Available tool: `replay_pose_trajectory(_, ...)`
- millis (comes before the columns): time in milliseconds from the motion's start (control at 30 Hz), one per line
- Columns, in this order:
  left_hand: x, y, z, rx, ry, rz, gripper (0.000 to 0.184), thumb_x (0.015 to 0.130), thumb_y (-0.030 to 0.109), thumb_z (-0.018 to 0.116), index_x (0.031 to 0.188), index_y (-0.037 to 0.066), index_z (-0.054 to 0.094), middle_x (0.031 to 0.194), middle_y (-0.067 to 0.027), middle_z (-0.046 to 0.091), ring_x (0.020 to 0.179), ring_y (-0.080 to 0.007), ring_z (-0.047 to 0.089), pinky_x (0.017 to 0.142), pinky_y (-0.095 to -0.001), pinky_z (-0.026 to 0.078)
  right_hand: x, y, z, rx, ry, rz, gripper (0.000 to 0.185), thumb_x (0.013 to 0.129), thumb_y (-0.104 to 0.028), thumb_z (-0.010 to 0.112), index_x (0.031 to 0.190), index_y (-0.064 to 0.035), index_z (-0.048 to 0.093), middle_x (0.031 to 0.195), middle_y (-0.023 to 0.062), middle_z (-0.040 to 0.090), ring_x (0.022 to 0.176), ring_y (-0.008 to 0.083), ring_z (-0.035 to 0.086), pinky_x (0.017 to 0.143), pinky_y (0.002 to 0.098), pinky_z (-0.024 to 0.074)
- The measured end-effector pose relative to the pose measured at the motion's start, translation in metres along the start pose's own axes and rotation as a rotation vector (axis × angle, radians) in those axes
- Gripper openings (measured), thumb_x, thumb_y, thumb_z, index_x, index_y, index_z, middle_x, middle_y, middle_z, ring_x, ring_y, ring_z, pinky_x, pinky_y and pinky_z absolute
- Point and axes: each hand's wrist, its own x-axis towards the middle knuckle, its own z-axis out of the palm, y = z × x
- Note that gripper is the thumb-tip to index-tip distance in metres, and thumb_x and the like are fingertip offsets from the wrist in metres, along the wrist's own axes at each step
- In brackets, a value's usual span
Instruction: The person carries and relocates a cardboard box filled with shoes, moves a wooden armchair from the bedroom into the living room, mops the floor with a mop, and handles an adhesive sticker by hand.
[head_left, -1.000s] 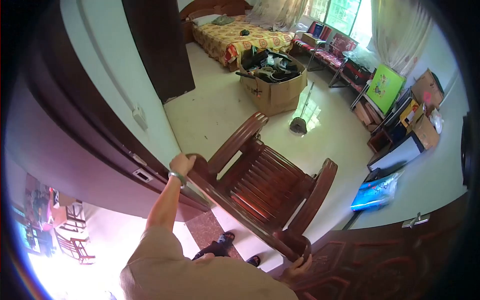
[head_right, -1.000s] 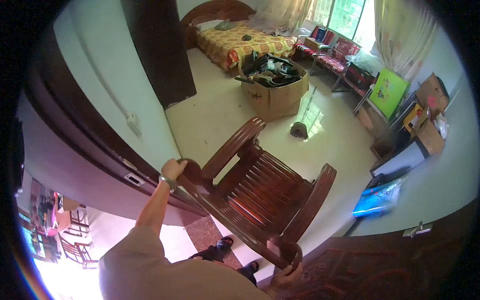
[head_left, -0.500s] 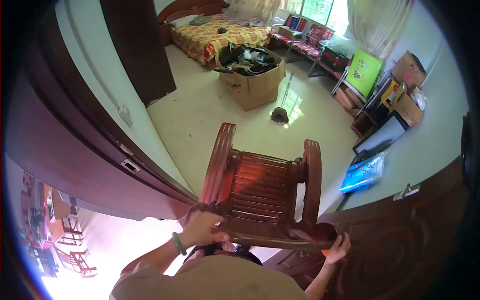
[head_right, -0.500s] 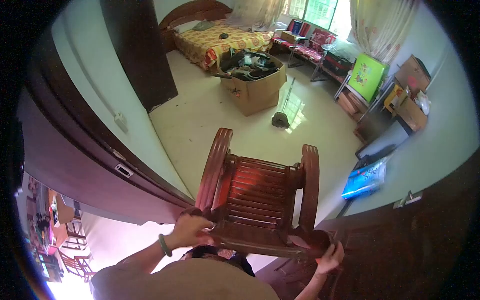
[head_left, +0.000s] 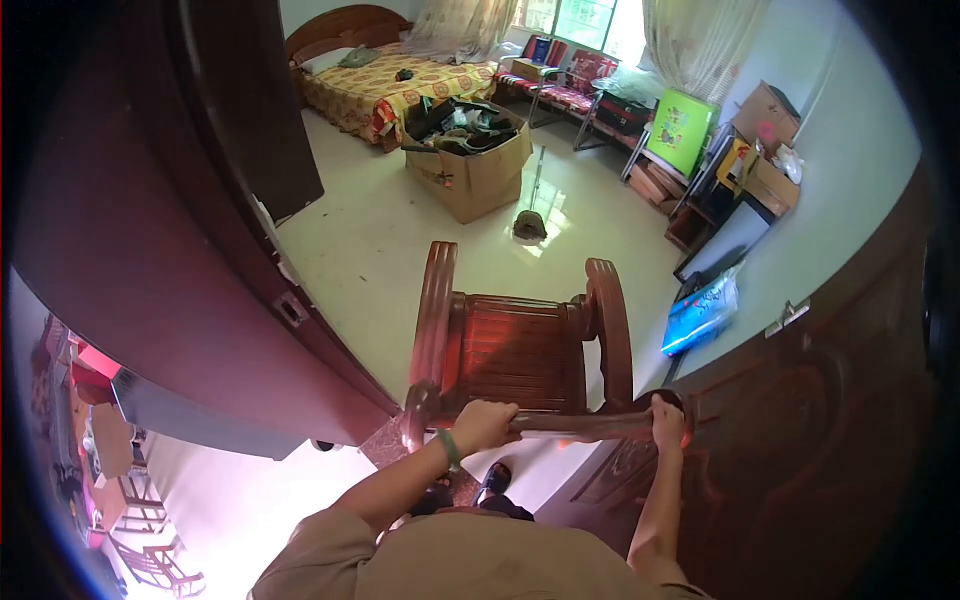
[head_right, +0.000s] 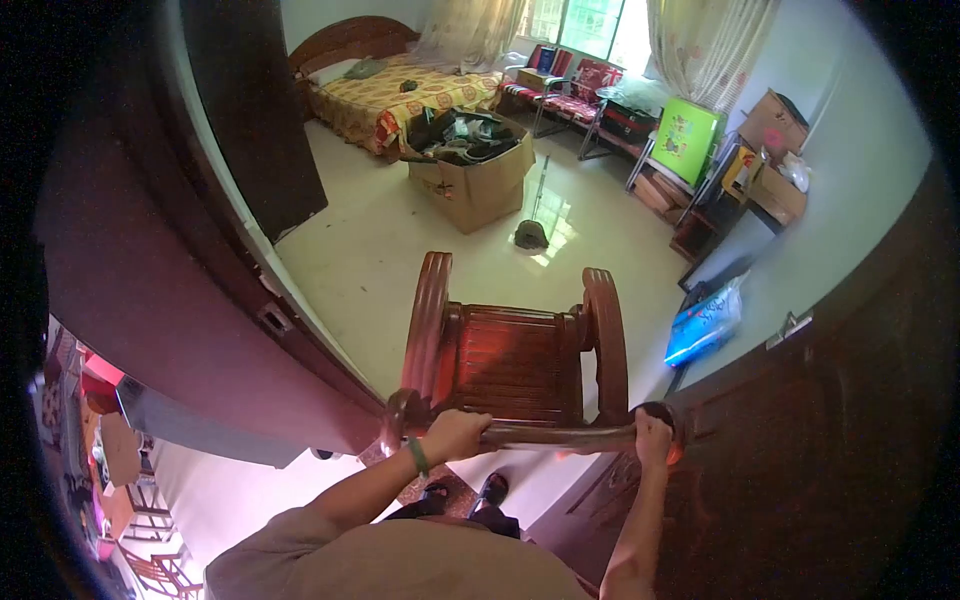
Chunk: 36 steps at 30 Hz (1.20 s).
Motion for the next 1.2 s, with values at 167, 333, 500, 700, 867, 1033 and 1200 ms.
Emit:
replay_pose_trajectory(167,-0.029,-0.016,-0.01,0.058,-0.016,0.067,0.038,0.069,0.046,0.062,0.081,0.01,0.058,0.072,-0.0116,0.061,0.067,-0.0314,0.06,0.058,-0.0418,0.046,-0.044,-0.028,-0.004,-0.02,0.025,0.1,0.05,0.086,-0.04,0.04,0.068,0.0008,0.062,0.07,0.0215,0.058,0.072,0.0378,0.057,0.068,0.0447,0.0402)
replay_pose_trajectory(333,-0.077,-0.017,-0.027,0.013,-0.108,0.05,0.038,0.067,0.042,0.064,0.078,0.007,0.054,0.073,-0.0122,0.061,0.071,-0.0308,0.059,0.063,-0.0416,0.046,-0.13,-0.044,0.003,-0.076,0.073,0.229,0.054,0.087,-0.043,0.038,0.072,0.0026,0.062,0.069,0.0191,0.06,0.07,0.0291,0.059,0.067,0.038,0.0416)
replay_pose_trajectory(500,-0.104,-0.025,-0.02,0.049,-0.056,0.157,0.046,0.063,0.051,0.065,0.077,0.008,0.058,0.069,-0.01,0.061,0.066,-0.0292,0.06,0.057,-0.0401,0.046,-0.197,-0.051,0.002,-0.084,0.097,0.305,0.055,0.087,-0.046,0.036,0.074,0.0016,0.061,0.074,0.0227,0.058,0.076,0.041,0.055,0.069,0.048,0.0388)
replay_pose_trajectory(700,-0.132,-0.024,-0.019,0.034,-0.09,0.118,0.044,0.06,0.05,0.067,0.073,0.01,0.059,0.07,-0.0113,0.061,0.07,-0.0304,0.06,0.061,-0.0415,0.046,-0.247,-0.059,0.004,-0.094,0.158,0.26,0.053,0.088,-0.042,0.036,0.071,0.0008,0.062,0.075,0.0226,0.059,0.077,0.0413,0.054,0.073,0.0486,0.0371)
replay_pose_trajectory(867,-0.132,-0.019,-0.032,0.089,-0.136,0.152,0.047,0.061,0.055,0.067,0.075,0.011,0.059,0.067,-0.0107,0.06,0.062,-0.0282,0.06,0.054,-0.0381,0.046,-0.251,-0.06,-0.002,-0.124,0.139,0.177,0.053,0.088,-0.041,0.036,0.066,-0.0002,0.061,0.072,0.0221,0.059,0.077,0.0399,0.055,0.07,0.0477,0.0377)
replay_pose_trajectory(1033,-0.113,-0.029,-0.048,0.13,-0.349,0.14,0.056,0.065,0.056,0.065,0.097,0.011,0.06,0.071,-0.0097,0.063,0.066,-0.0223,0.064,0.059,-0.0323,0.05,-0.248,-0.101,-0.008,-0.243,0.05,0.149,0.052,0.087,-0.04,0.037,0.065,-0.0002,0.062,0.065,0.0207,0.057,0.068,0.0396,0.056,0.068,0.048,0.0396)
replay_pose_trajectory(1200,-0.125,-0.057,-0.068,0.139,-0.319,0.295,0.05,0.061,0.058,0.064,0.084,0.015,0.06,0.074,-0.0068,0.061,0.074,-0.025,0.06,0.069,-0.0397,0.043,-0.263,-0.138,-0.003,-0.26,-0.115,0.165,0.048,0.084,-0.039,0.042,0.058,-0.0027,0.062,0.061,0.0196,0.057,0.064,0.0371,0.057,0.068,0.0468,0.0392)
